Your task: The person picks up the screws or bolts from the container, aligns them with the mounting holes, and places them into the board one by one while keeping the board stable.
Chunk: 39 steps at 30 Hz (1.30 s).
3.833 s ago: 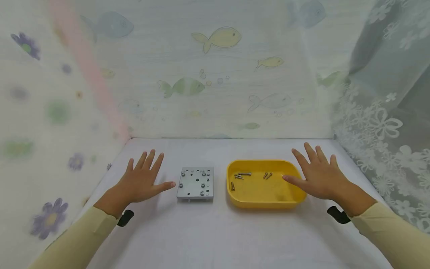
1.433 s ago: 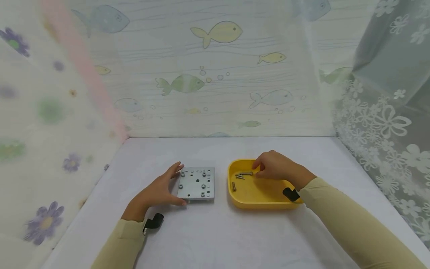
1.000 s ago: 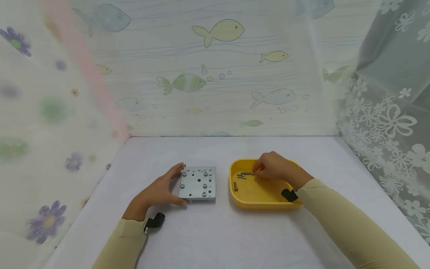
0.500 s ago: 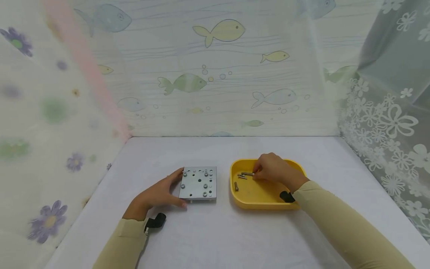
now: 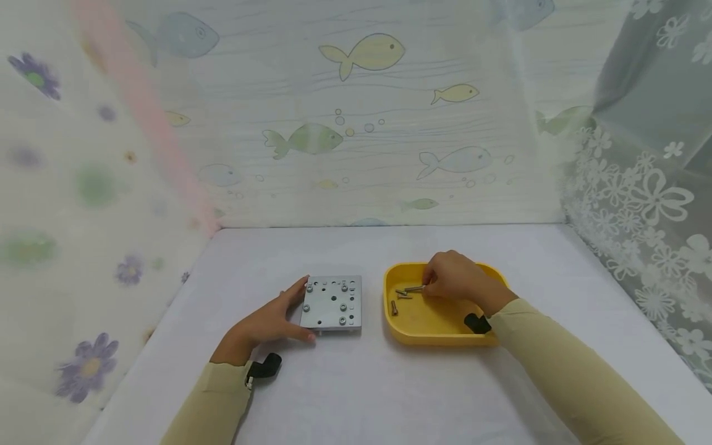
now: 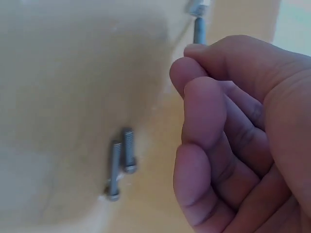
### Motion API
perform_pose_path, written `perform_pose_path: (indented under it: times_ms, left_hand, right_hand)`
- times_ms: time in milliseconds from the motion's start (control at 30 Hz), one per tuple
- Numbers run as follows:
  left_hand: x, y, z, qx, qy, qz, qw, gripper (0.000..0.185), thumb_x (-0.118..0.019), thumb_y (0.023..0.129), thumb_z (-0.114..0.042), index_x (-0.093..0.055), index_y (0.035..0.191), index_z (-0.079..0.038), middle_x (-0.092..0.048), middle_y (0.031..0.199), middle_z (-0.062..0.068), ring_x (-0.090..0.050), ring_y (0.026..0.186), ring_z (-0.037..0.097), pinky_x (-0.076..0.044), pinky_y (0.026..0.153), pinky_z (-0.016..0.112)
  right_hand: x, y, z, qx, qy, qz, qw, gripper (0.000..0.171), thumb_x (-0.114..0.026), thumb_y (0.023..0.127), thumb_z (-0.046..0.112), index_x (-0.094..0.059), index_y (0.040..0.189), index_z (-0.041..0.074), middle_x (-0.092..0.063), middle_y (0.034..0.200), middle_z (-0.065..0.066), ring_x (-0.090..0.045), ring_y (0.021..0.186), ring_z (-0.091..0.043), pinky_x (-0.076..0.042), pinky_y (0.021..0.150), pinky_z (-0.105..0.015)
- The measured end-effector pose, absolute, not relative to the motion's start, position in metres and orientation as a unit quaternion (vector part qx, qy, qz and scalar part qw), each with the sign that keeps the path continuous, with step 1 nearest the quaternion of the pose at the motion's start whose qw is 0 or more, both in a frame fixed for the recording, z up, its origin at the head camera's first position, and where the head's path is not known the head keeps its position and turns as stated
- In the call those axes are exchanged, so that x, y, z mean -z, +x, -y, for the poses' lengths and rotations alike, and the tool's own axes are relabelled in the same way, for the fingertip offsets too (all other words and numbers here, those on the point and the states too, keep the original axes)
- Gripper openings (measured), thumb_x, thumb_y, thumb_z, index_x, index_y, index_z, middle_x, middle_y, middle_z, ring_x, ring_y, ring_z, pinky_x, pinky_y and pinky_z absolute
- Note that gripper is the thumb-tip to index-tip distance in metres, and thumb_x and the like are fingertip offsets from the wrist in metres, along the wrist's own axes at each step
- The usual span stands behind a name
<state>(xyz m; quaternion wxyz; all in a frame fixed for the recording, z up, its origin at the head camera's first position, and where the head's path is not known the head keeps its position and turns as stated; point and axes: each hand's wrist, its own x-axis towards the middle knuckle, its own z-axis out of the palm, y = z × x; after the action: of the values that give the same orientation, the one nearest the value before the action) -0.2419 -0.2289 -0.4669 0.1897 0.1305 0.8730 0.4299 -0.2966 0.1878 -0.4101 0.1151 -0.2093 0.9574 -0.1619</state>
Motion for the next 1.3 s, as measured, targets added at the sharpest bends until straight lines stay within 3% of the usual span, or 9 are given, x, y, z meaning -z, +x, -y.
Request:
perform_pose_path:
  times_ms: [300, 500, 1033, 1300]
  left_hand:
    - [0.467, -0.242, 0.227, -0.42, 0.113, -0.879, 0.193, 0.139, -0.099, 0.061, -0.042, -0.011, 0.167, -0.032, -0.03, 0.17, -0.001, -0.002, 0.163, 0.027, 0.004, 0.127, 0.062]
    - [0.469, -0.243, 0.228, -0.419, 0.119, -0.88, 0.188, 0.138, -0.099, 0.062, -0.042, -0.011, 0.168, -0.031, -0.03, 0.17, -0.001, -0.002, 0.163, 0.026, 0.007, 0.127, 0.06]
    - [0.463, -0.243, 0.229, -0.416, 0.117, -0.883, 0.183, 0.138, -0.098, 0.063, -0.043, -0.009, 0.168, -0.031, -0.029, 0.17, -0.001, 0.006, 0.162, 0.027, 0.01, 0.128, 0.057]
    - [0.468, -0.242, 0.23, -0.434, 0.115, -0.873, 0.189, 0.136, -0.098, 0.064, -0.039, -0.011, 0.168, -0.031, -0.03, 0.17, 0.003, 0.005, 0.162, 0.032, 0.01, 0.126, 0.061]
  right_hand:
    - [0.395, -0.288, -0.188, 0.249, -0.172, -0.942, 0.144, 0.012, -0.079, 0.09, 0.021, -0.079, 0.099, 0.014, -0.073, 0.083, 0.001, -0.064, 0.065, -0.018, -0.058, 0.06, -0.03]
    - [0.39, -0.284, -0.189, 0.289, -0.154, -0.934, 0.145, 0.012, -0.078, 0.092, 0.021, -0.079, 0.101, 0.014, -0.074, 0.086, -0.001, -0.065, 0.069, -0.018, -0.059, 0.061, -0.03]
    - [0.36, -0.282, -0.176, 0.359, -0.143, -0.922, 0.037, 0.014, -0.076, 0.094, 0.032, -0.078, 0.105, 0.024, -0.075, 0.09, -0.005, -0.065, 0.081, -0.022, -0.056, 0.07, -0.032]
    - [0.361, -0.269, -0.157, 0.409, -0.147, -0.901, 0.009, 0.011, -0.073, 0.096, 0.031, -0.077, 0.104, 0.025, -0.077, 0.091, -0.009, -0.062, 0.079, -0.023, -0.05, 0.067, -0.034]
